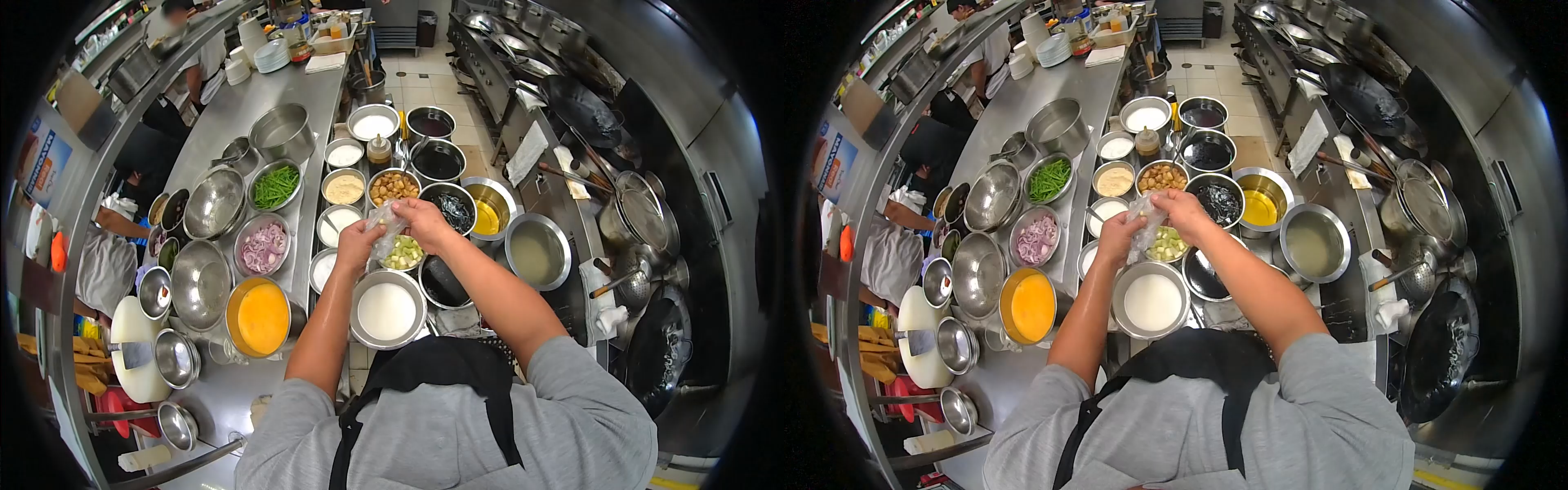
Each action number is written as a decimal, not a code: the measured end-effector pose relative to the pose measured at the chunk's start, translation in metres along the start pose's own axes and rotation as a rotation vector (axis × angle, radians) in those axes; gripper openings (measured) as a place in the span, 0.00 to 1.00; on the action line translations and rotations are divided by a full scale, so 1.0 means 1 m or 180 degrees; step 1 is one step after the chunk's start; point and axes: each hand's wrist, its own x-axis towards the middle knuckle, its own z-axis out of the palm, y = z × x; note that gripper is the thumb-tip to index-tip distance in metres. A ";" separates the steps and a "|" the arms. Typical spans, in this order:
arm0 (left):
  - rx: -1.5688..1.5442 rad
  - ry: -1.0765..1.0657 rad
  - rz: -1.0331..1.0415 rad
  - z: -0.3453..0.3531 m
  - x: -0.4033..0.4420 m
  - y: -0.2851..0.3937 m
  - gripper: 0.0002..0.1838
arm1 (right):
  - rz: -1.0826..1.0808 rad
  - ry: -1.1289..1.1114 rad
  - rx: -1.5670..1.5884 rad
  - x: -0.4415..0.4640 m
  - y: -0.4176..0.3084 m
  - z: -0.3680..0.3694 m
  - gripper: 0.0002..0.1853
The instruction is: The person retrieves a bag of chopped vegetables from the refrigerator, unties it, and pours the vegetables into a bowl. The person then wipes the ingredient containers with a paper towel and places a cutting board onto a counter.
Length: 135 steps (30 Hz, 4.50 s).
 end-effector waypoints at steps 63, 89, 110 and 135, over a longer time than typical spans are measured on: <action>-0.0874 0.3457 0.0306 0.094 -0.545 -0.172 0.12 | -0.1761 -0.3035 -0.2474 -0.367 0.097 0.072 0.14; -0.1308 0.8357 0.1060 0.101 -1.222 -0.348 0.31 | 0.0453 -0.3059 -0.4925 -0.550 0.323 0.076 0.12; 0.0298 0.2239 -0.2155 0.142 -1.047 -0.636 0.12 | 0.0252 -0.2509 -0.5321 -0.565 0.353 -0.026 0.25; 0.2614 0.0549 -0.1853 -0.042 -0.655 -0.405 0.05 | 0.1362 -0.0146 -0.4291 -0.540 0.331 -0.345 0.17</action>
